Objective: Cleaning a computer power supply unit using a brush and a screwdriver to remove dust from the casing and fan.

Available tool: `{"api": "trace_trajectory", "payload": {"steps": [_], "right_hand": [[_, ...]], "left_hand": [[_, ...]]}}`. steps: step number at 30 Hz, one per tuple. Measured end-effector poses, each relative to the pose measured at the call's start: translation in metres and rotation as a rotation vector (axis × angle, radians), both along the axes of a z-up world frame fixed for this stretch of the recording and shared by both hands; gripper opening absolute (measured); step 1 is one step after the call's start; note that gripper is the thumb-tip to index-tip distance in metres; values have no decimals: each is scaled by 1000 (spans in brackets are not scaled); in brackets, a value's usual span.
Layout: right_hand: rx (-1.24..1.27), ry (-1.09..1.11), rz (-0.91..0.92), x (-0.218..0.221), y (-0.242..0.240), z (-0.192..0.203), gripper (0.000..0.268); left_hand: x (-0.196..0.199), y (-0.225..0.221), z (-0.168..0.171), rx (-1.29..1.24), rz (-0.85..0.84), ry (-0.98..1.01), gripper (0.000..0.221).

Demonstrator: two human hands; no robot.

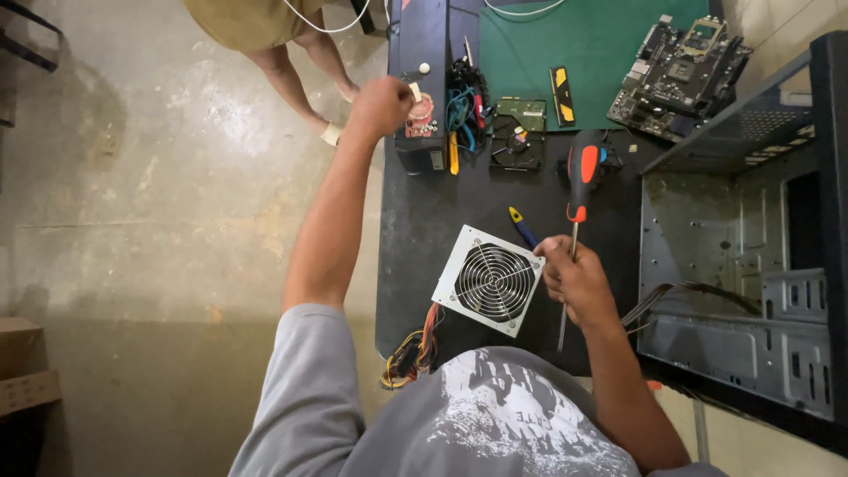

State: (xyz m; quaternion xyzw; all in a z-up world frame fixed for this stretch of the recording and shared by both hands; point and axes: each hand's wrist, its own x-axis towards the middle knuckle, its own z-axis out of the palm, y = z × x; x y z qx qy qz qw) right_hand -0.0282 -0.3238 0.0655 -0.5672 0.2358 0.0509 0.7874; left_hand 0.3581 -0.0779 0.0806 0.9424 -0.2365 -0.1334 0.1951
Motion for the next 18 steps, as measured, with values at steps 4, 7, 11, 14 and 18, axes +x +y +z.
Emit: {"api": "trace_trajectory", "payload": {"steps": [4,7,11,14,18], "right_hand": [[-185,-113,-55,-6,4,10,37],[-149,-406,-116,-5,0,-16,41],[-85,-819,-47,-3,-1,-20,64],[151,-850,-26,-1,-4,-28,68],[258,-781,26,-22,7,-57,80]], "left_hand": [[-50,6,33,-361,-10,-292,18],[-105,10,42,-547,-4,-327,11],[-175,23,8,-737,52,-86,6],[-232,21,-11,-836,20,129,7],[-310,3,-47,-843,-62,282,14]]}}
